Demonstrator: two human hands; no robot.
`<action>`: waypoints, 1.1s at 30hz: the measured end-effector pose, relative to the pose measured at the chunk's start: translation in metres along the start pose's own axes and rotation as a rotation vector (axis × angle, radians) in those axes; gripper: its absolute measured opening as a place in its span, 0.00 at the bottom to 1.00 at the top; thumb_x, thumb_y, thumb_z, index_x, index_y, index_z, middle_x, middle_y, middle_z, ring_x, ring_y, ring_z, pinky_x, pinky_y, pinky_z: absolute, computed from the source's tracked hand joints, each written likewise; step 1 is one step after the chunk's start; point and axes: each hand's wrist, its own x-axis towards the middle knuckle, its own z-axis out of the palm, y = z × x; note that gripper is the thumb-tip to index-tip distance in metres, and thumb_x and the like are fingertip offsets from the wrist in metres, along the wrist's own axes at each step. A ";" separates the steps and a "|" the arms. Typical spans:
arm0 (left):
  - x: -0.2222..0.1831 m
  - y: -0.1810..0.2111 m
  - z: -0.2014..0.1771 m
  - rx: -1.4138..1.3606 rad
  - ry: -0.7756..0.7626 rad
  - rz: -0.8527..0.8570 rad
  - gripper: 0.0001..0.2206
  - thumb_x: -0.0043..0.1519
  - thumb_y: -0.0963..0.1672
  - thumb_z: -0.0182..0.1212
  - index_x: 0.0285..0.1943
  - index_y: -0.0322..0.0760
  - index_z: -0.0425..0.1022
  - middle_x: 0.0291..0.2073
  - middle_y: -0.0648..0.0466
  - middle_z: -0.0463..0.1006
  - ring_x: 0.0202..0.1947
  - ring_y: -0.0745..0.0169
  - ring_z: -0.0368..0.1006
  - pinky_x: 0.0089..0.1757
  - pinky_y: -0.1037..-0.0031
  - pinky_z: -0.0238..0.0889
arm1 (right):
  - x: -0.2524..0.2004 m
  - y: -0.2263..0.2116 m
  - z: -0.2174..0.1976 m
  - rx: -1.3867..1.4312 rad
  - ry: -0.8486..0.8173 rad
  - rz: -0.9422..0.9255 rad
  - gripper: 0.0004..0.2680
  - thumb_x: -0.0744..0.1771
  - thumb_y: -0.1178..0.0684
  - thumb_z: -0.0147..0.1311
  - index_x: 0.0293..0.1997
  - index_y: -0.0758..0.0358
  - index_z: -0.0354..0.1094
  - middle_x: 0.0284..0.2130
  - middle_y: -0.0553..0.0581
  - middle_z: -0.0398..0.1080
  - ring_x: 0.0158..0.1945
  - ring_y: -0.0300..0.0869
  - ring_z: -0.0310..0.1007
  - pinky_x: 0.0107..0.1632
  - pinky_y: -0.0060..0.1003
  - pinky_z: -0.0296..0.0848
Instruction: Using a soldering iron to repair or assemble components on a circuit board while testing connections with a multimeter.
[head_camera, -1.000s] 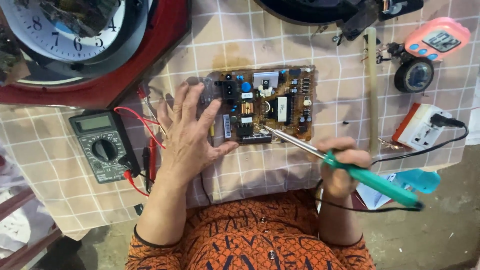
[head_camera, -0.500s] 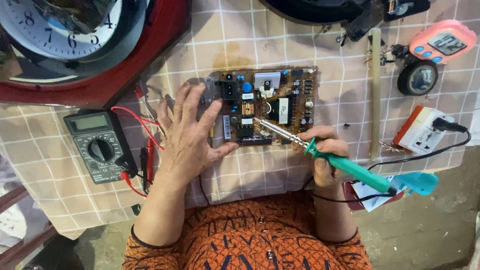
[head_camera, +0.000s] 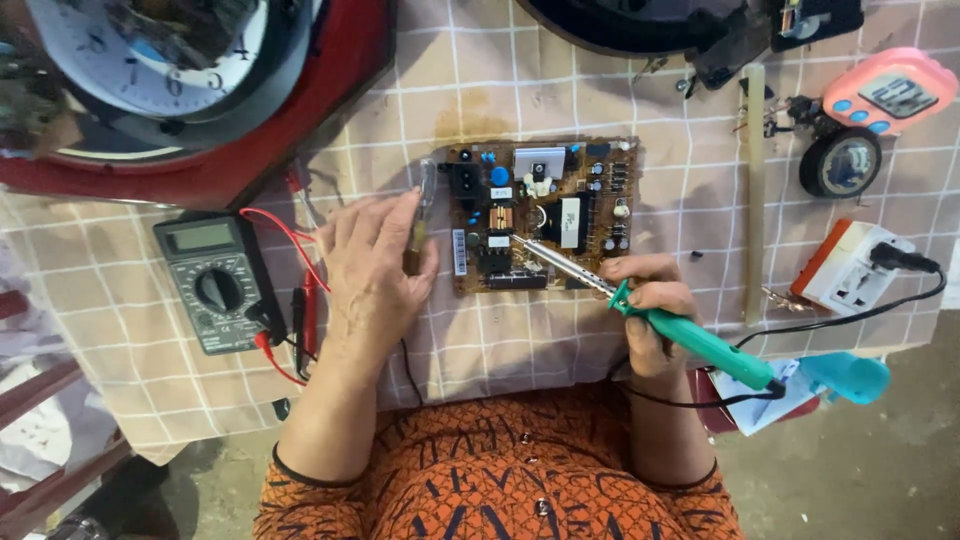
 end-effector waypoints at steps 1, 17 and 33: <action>-0.002 -0.001 0.001 0.010 0.007 0.003 0.21 0.44 0.45 0.62 0.49 0.43 0.69 0.37 0.56 0.70 0.42 0.58 0.66 0.41 0.67 0.51 | 0.003 -0.003 0.002 0.008 -0.001 -0.010 0.07 0.62 0.54 0.46 0.30 0.66 0.53 0.34 0.72 0.61 0.40 0.54 0.66 0.39 0.34 0.67; 0.002 0.001 -0.045 -0.942 0.179 -0.413 0.15 0.49 0.37 0.53 0.46 0.29 0.65 0.28 0.49 0.67 0.29 0.64 0.66 0.36 0.74 0.65 | 0.017 -0.031 0.011 -0.021 0.011 -0.049 0.05 0.61 0.56 0.47 0.28 0.66 0.57 0.33 0.70 0.65 0.31 0.45 0.66 0.33 0.29 0.65; 0.017 0.014 -0.007 -1.187 0.334 -0.334 0.13 0.51 0.36 0.58 0.41 0.31 0.59 0.31 0.44 0.68 0.33 0.61 0.69 0.37 0.76 0.66 | 0.011 -0.015 0.006 -0.085 0.085 -0.055 0.06 0.63 0.55 0.44 0.31 0.68 0.54 0.35 0.71 0.63 0.39 0.51 0.66 0.39 0.33 0.65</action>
